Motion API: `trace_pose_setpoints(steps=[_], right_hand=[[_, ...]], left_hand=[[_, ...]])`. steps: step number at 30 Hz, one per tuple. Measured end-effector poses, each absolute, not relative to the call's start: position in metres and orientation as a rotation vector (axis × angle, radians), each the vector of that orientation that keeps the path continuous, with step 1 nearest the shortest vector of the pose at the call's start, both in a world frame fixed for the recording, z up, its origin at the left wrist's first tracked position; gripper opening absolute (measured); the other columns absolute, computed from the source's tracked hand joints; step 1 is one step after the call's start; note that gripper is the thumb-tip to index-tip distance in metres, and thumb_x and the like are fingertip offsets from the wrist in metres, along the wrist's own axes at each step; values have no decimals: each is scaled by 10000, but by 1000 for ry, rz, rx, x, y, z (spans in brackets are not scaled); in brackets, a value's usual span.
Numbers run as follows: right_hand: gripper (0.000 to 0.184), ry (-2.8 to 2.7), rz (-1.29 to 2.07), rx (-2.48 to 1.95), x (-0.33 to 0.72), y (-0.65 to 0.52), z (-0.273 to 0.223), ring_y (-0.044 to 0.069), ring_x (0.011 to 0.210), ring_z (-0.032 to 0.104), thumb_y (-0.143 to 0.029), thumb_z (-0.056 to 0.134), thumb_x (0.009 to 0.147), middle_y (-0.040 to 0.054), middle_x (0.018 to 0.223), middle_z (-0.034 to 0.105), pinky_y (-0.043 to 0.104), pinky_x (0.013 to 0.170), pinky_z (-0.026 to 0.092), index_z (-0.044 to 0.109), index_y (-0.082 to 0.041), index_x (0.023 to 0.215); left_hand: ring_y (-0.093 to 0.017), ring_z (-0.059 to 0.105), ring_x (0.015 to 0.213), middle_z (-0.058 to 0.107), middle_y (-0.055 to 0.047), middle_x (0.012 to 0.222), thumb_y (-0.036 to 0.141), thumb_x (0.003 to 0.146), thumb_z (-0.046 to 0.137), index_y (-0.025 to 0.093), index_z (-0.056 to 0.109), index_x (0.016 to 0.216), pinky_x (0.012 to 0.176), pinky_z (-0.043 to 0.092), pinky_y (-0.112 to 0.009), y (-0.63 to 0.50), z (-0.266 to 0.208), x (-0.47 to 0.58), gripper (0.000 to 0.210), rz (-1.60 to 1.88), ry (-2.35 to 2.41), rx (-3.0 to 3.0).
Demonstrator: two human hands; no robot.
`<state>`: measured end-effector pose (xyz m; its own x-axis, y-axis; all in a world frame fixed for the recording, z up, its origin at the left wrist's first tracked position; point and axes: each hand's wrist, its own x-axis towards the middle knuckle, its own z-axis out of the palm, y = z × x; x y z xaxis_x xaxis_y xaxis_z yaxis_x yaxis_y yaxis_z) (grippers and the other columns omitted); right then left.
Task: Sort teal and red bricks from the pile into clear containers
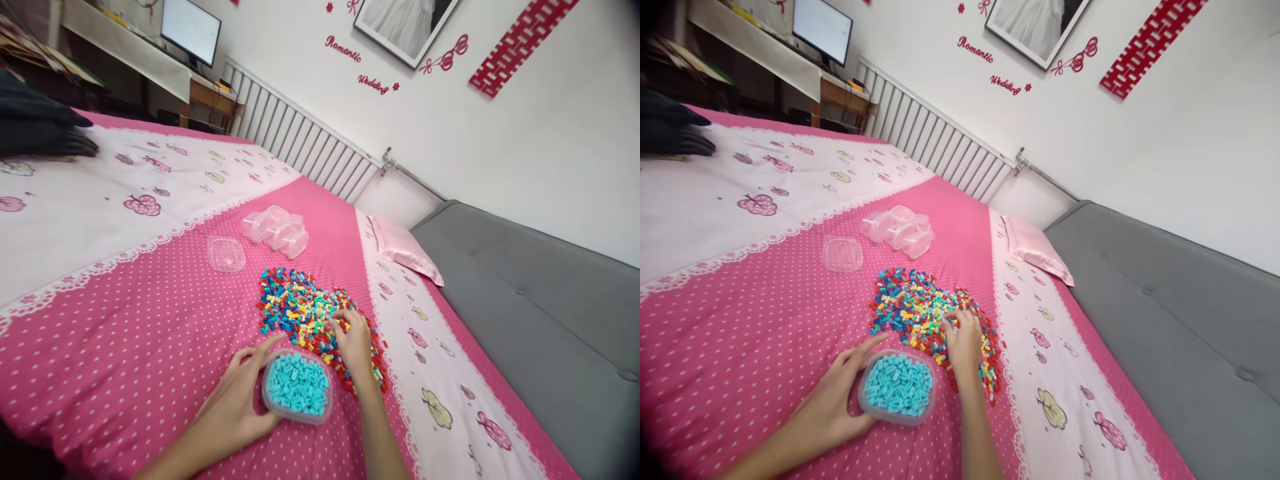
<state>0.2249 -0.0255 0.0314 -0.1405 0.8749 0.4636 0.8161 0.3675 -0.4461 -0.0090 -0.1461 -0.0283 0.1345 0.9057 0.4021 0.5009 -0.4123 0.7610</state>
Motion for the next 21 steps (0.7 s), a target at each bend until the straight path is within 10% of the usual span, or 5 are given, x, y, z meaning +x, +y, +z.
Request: trace_pose_setpoints(steps=[21], right_hand=[[197,-2407,178,-1044,164,-106,47,237,920,630,-123,793,895,10,920,734,366,835,448,760,-267,1025]], left_hand=[[-316,544,1355,541,-77,1564,94,733,661,346,103,1653,1129,480,-484,-148,-29,-6,1104,1134,1353,2005]])
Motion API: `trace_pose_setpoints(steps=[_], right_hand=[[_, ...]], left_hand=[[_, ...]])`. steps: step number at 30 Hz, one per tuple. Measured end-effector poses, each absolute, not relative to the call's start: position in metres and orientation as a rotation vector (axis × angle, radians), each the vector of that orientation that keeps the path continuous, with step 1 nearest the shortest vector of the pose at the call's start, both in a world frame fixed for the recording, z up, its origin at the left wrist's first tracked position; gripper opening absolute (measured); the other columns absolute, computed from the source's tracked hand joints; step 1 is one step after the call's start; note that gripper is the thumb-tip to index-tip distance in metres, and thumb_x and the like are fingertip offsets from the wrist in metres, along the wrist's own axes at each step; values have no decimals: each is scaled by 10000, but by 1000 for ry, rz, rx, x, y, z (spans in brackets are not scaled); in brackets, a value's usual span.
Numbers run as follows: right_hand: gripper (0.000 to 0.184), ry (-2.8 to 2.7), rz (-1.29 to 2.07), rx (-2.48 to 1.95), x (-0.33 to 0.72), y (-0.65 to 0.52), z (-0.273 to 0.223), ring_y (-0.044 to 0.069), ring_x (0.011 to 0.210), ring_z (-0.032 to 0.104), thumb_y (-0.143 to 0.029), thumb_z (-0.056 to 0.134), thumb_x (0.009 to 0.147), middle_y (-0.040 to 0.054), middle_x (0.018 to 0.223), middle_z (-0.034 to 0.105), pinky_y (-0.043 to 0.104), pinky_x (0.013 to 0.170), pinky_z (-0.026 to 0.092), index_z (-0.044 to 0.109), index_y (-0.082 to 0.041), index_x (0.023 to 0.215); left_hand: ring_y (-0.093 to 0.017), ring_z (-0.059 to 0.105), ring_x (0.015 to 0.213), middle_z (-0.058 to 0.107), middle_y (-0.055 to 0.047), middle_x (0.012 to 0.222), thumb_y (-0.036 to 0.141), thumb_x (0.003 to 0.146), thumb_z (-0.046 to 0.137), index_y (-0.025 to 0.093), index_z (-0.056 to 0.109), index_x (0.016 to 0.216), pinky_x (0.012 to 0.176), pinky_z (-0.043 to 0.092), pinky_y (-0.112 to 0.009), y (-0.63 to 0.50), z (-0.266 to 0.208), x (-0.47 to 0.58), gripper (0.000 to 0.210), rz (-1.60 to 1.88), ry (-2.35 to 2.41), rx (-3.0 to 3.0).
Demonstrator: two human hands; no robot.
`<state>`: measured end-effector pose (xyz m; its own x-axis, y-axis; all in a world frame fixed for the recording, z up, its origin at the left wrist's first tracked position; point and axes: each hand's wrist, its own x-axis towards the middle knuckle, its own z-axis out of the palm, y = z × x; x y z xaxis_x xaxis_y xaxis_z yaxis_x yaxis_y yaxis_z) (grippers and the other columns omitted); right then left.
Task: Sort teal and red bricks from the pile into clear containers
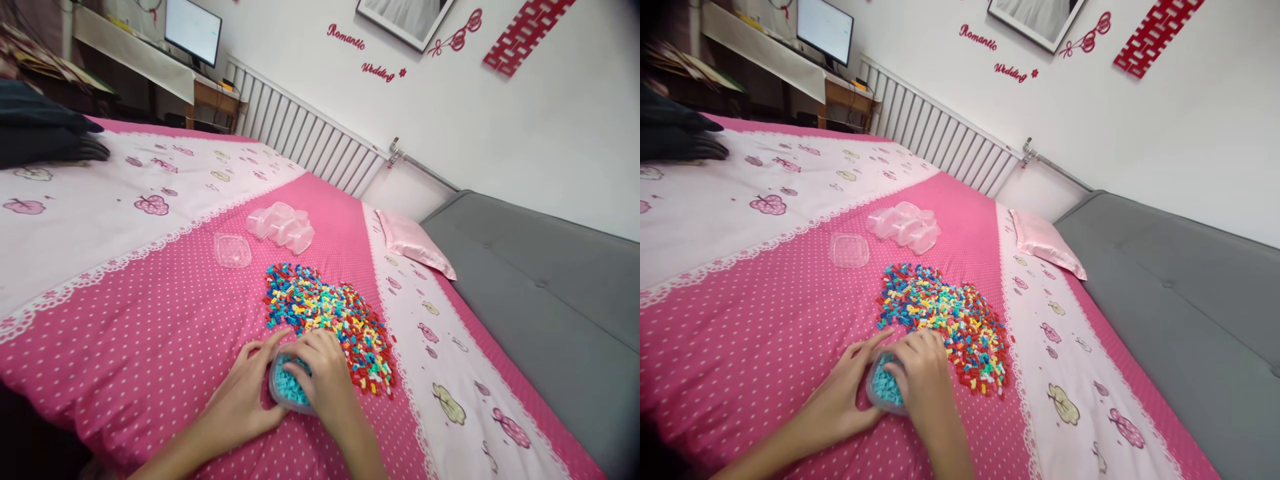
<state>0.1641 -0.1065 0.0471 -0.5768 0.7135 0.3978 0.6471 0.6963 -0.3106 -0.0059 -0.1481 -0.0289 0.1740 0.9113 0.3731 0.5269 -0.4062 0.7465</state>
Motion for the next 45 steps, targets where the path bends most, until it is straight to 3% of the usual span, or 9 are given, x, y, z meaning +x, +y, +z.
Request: trace_pose_setpoints(steps=[6,24,29,35,40,45], right_hand=[[182,-2335,182,-1071,165,-109,47,233,915,617,-76,792,879,11,924,735,358,820,437,758,-245,935],[154,-2306,265,-1141,160,-116,49,259,989,607,-126,778,902,28,999,714,396,885,467,767,-271,951],[123,-2169,353,-1154,171,-117,51,255,1023,607,-208,655,1002,35,1035,703,393,907,466,755,-278,1021],[305,-1774,532,-1326,222,-120,25,243,1152,654,-430,472,1086,68,1189,720,404,1018,504,707,-255,1169],[446,-1788,661,-1320,246,-142,-15,250,1398,568,-547,488,1070,73,1477,631,412,1181,452,624,-281,1401],[714,-1902,686,-1250,245,-156,-50,299,1524,432,-645,503,1029,88,1658,450,468,1231,411,352,-297,1633]], left_hand=[[-315,535,1357,537,-79,1559,107,744,667,343,160,1621,1110,494,-471,-148,-28,-6,1040,1139,1340,2010],[-306,544,1357,534,-75,1570,117,755,669,329,212,1600,1125,486,-464,-148,-27,-5,984,1146,1332,2015],[-309,545,1351,548,-72,1556,104,735,655,327,215,1602,1107,490,-461,-148,-26,-6,998,1173,1324,2034],[-306,603,1226,686,-31,1352,96,720,629,312,497,1416,1086,489,-485,-149,-19,-10,740,1125,1270,2081],[-306,603,1224,692,-28,1365,119,742,641,308,537,1407,1095,486,-478,-148,-18,-12,699,1123,1271,2107],[-321,583,1304,655,-54,1450,147,788,673,317,463,1525,1127,485,-479,-149,-23,-14,785,1115,1313,2129]])
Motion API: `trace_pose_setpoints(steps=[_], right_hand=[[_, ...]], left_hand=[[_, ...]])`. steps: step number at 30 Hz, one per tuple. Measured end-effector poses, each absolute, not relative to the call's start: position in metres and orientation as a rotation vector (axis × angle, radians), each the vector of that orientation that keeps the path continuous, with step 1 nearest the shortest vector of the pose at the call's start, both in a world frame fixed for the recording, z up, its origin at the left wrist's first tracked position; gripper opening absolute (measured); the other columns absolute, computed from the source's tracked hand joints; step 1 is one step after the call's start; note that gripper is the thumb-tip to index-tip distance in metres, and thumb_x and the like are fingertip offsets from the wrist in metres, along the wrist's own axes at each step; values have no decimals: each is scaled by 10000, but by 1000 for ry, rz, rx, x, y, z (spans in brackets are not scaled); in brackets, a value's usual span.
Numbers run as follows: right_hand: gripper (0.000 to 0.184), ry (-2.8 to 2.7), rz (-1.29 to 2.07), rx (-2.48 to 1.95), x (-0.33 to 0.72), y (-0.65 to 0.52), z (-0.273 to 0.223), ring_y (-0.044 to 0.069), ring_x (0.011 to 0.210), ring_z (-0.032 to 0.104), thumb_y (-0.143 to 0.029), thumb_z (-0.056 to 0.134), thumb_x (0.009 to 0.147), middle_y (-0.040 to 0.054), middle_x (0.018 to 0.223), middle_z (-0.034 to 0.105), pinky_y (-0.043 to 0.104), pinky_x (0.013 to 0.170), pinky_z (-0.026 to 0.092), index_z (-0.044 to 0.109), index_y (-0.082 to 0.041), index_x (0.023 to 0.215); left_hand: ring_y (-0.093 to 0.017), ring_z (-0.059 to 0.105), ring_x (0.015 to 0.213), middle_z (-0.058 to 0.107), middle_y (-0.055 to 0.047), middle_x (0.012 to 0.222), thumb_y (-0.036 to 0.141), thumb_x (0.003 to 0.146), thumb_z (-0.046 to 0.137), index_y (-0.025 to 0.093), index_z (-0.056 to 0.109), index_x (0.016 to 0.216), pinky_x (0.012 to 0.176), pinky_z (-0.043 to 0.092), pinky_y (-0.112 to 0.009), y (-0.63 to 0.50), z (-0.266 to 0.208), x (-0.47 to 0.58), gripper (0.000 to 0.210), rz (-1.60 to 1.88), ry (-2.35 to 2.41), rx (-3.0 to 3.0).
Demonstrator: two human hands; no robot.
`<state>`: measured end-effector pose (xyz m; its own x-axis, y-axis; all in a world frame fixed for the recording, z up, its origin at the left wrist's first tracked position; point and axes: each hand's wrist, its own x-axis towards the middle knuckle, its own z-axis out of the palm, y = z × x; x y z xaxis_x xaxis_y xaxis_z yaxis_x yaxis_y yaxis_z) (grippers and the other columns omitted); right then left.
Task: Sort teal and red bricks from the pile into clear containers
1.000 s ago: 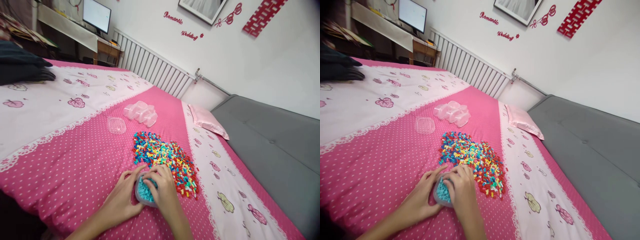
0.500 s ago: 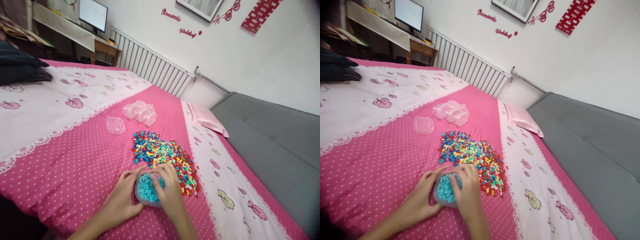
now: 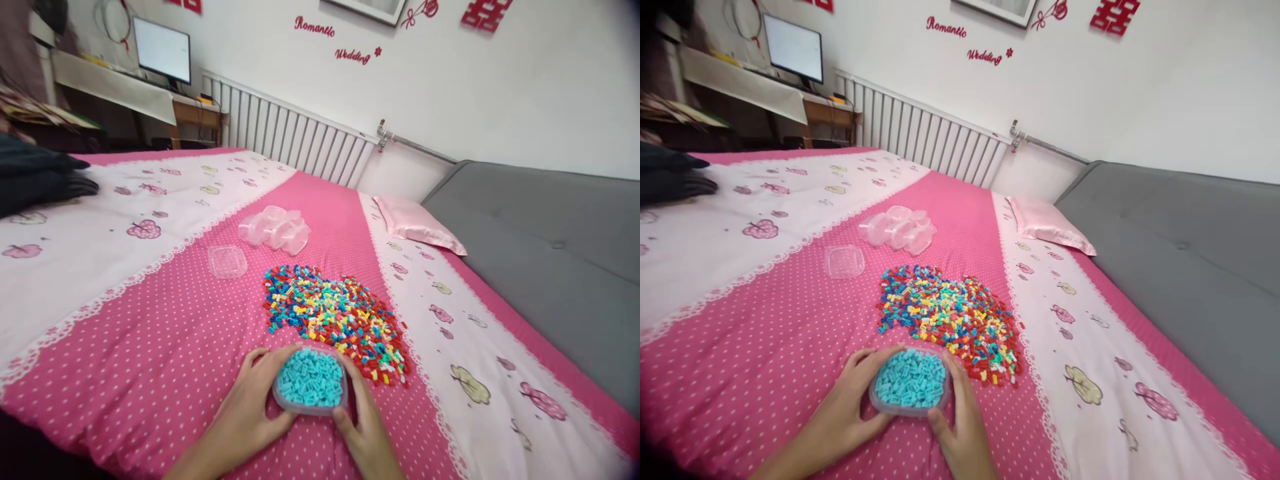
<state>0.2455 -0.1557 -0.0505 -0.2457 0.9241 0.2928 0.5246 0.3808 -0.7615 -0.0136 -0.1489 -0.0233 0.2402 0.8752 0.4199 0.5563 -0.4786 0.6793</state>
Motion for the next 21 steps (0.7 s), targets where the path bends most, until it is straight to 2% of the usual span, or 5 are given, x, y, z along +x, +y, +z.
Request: trace_pose_setpoints(steps=[4,8,10,14,21], right_hand=[[1034,-1958,572,-1180,242,-152,-78,394,1524,405,-744,645,891,163,1676,400,531,1198,447,216,-243,1687],[865,-1944,496,-1149,241,-144,-98,366,1490,468,-557,657,981,140,1654,443,494,1164,494,227,-277,1678],[849,-1976,495,-1096,243,-140,-104,356,1463,507,-513,676,979,137,1636,471,468,1143,516,244,-277,1670],[842,-1974,427,-1052,243,-135,-106,353,1448,524,-484,702,964,145,1615,499,450,1130,529,282,-254,1656],[819,-1889,450,-1186,228,-141,-78,336,1406,577,-505,783,895,161,1537,586,440,1121,542,438,-192,1569]], left_hand=[[-318,575,1378,614,-69,1514,175,831,714,335,476,1516,1155,480,-491,-151,-24,-19,743,1015,1293,2161],[-414,394,1536,320,-169,1717,566,787,869,304,360,1623,1213,405,-601,-151,-3,-21,1014,881,1341,2316],[-410,298,1582,250,-132,1744,637,781,850,326,300,1656,1266,305,-634,-150,15,-16,1079,726,1298,2475],[-295,414,1541,404,-62,1680,459,910,789,294,213,1683,1304,302,-526,-146,37,1,978,470,1084,2687],[-247,623,1374,573,-42,1556,353,1023,669,344,213,1679,1179,509,-395,-135,16,7,799,672,1058,2877]])
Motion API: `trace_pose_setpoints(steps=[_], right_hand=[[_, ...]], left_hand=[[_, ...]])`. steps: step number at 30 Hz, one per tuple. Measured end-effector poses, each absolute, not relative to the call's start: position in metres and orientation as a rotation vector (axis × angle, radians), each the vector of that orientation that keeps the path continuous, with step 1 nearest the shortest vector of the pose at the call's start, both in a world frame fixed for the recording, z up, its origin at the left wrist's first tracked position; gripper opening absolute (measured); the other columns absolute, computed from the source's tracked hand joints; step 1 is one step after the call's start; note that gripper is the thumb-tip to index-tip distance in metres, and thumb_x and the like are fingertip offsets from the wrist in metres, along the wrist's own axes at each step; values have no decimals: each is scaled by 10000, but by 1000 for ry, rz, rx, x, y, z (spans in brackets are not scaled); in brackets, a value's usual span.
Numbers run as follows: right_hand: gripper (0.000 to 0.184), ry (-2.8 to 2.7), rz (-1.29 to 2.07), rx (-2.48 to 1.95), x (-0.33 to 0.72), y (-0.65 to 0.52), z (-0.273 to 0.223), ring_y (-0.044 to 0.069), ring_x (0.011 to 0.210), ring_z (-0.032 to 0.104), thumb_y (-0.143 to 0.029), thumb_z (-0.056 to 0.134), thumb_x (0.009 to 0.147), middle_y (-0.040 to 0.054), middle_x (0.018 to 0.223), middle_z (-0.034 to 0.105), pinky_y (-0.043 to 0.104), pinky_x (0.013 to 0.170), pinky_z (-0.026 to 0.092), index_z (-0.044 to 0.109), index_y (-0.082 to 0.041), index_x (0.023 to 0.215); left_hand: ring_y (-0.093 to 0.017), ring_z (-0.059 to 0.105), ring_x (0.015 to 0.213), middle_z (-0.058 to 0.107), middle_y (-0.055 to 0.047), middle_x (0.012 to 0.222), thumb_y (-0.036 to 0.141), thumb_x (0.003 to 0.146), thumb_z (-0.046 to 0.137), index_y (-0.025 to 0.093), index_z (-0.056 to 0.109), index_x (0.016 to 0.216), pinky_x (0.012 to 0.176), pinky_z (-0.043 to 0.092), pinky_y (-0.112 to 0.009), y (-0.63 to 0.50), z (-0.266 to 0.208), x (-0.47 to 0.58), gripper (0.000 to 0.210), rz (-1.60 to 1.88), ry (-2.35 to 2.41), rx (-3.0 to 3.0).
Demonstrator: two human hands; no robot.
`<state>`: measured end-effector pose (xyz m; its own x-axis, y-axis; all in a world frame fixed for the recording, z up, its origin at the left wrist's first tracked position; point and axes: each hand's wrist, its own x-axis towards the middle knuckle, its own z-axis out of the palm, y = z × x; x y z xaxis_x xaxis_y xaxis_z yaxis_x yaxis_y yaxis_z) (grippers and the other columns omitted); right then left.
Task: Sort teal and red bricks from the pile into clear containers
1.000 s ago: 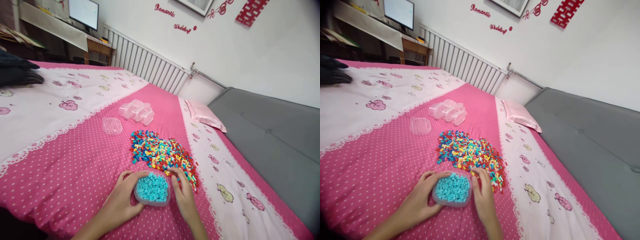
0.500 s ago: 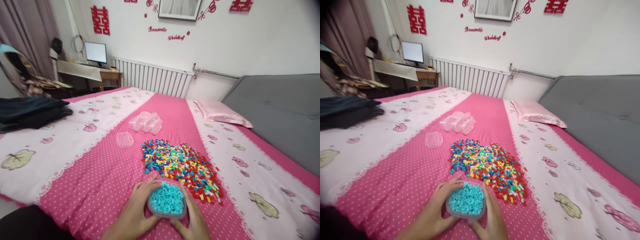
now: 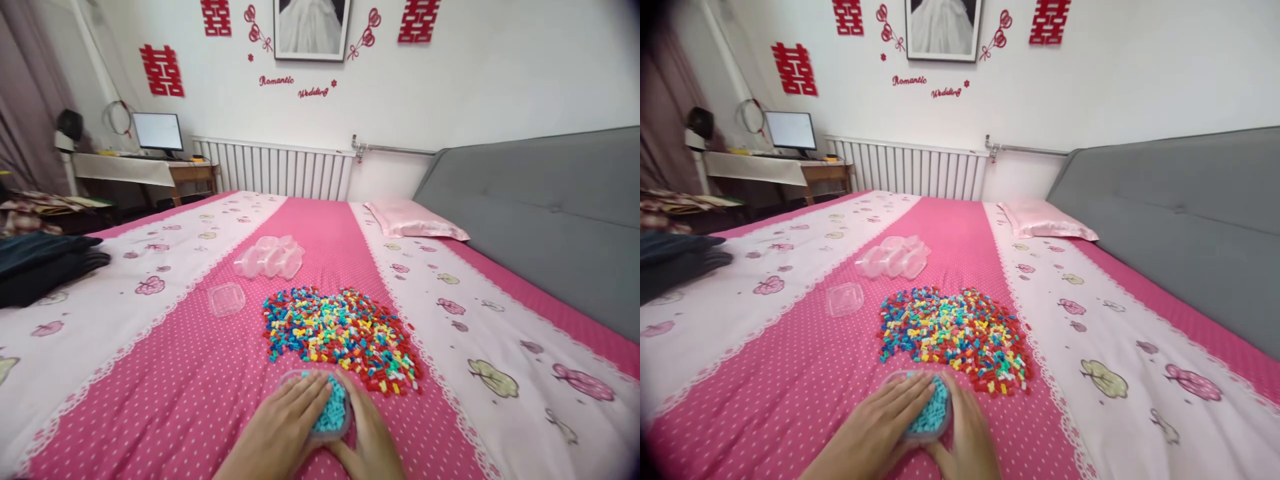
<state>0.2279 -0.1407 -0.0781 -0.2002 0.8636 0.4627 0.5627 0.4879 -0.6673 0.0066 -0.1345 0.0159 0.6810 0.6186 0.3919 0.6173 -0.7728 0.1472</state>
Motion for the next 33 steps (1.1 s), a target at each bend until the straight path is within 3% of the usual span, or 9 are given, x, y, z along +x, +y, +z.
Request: trace_pose_setpoints(steps=[7,14,16,19,21,23,25,28,33], right_hand=[[805,-1829,507,-1187,220,-146,-55,321,1428,557,-442,808,876,144,1544,582,473,1176,488,448,-209,1557],[819,-1858,446,-1188,224,-143,-68,326,1392,593,-484,787,893,149,1528,597,429,1121,539,433,-207,1578],[822,-1877,429,-1187,226,-142,-73,328,1399,585,-485,780,901,147,1538,588,426,1124,536,422,-213,1589],[847,-1897,428,-1167,228,-142,-79,327,1410,574,-482,787,896,138,1555,572,416,1131,528,401,-236,1608],[866,-1885,434,-1154,227,-141,-83,336,1401,582,-497,803,876,137,1547,581,411,1115,541,409,-246,1606],[859,-1839,443,-1166,225,-141,-85,351,1396,585,-526,796,874,138,1536,591,428,1110,545,424,-252,1597],[843,-1789,466,-1187,223,-141,-88,365,1397,582,-564,775,880,141,1529,596,455,1118,537,438,-256,1588],[872,-1759,510,-1180,221,-140,-92,385,1374,598,-618,782,851,149,1508,612,473,1109,542,461,-255,1576],[868,-1744,528,-1148,222,-136,-97,393,1369,601,-689,704,880,168,1498,617,489,1106,539,456,-236,1577]], left_hand=[[-258,549,1450,513,-86,1621,245,1027,612,260,265,1669,1195,487,-430,-139,28,2,730,751,1070,2830],[-274,628,1349,675,-65,1452,108,902,663,256,567,1428,1207,480,-471,-137,32,0,556,627,972,2821],[-280,585,1394,639,-71,1493,155,918,697,280,517,1490,1229,447,-487,-140,36,-2,613,615,969,2783],[-335,499,1466,525,-96,1597,422,914,784,334,383,1600,1226,430,-540,-140,42,-13,799,669,1015,2711],[-338,500,1462,499,-103,1611,541,946,713,338,401,1592,1191,473,-503,-126,43,-31,746,788,1181,2602],[-308,543,1425,550,-87,1564,510,1032,559,325,481,1536,1177,483,-467,-98,43,-56,543,946,1624,2409],[-354,504,1447,543,-182,1538,439,1073,469,184,450,1551,1205,421,-549,-61,41,-86,542,1023,1914,2254],[-424,439,1470,488,-205,1570,409,1005,651,144,471,1531,1202,350,-669,-7,36,-125,615,1020,2208,2079],[-330,592,1310,568,-127,1486,376,1004,695,194,597,1398,1083,509,-590,33,23,-153,445,884,2322,1967]])
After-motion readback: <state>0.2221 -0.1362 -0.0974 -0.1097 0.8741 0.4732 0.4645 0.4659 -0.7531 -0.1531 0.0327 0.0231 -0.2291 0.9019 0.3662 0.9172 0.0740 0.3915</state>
